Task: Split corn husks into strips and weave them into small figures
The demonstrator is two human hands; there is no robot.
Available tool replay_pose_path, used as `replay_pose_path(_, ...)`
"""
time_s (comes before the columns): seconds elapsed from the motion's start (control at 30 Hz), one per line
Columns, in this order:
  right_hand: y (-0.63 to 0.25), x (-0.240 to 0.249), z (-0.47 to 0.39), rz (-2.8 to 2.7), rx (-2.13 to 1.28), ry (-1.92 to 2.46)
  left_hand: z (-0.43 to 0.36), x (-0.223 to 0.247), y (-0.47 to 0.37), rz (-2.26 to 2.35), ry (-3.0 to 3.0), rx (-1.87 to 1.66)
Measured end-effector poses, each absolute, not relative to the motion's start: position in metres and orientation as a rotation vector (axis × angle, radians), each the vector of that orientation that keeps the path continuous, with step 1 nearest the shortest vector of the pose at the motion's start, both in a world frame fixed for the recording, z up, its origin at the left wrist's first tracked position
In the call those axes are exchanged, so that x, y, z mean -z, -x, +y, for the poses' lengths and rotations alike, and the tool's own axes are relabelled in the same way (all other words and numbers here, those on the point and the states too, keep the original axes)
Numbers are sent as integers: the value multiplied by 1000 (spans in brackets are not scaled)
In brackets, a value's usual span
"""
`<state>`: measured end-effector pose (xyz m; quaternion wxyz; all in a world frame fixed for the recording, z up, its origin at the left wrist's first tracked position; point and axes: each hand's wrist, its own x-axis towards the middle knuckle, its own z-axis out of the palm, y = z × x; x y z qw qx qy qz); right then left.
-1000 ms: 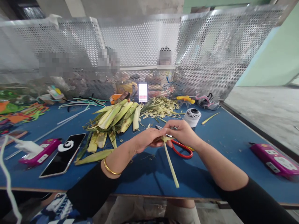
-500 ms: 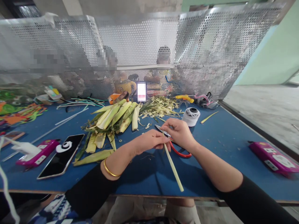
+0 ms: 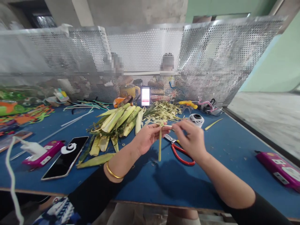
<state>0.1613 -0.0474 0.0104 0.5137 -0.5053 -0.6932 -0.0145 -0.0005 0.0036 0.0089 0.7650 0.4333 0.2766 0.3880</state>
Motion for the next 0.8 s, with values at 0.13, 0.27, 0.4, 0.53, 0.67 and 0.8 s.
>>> replay_pose_path(0.13,-145,10,-43,-1811,-334,1395,2,-5,-3,564,-993,-895)
replay_pose_path(0.27,-141,17,-40,-1766,-419,1371,1,-1,-5,568,-1048,-924)
replay_pose_path(0.4,-141,16,-42,-1838,-381,1289,3,2,-5,586,-1082,-925)
replay_pose_path(0.53,-139,17,-45,-1907,-333,1257,4,3,-3,629,-1106,-913)
replay_pose_path(0.67,-149,10,-43,-1834,-102,1238,5,-2,1,671,-1093,-933)
replay_pose_path(0.8,-164,4,-33,-1750,105,1355,4,-8,3,720,-1089,-898)
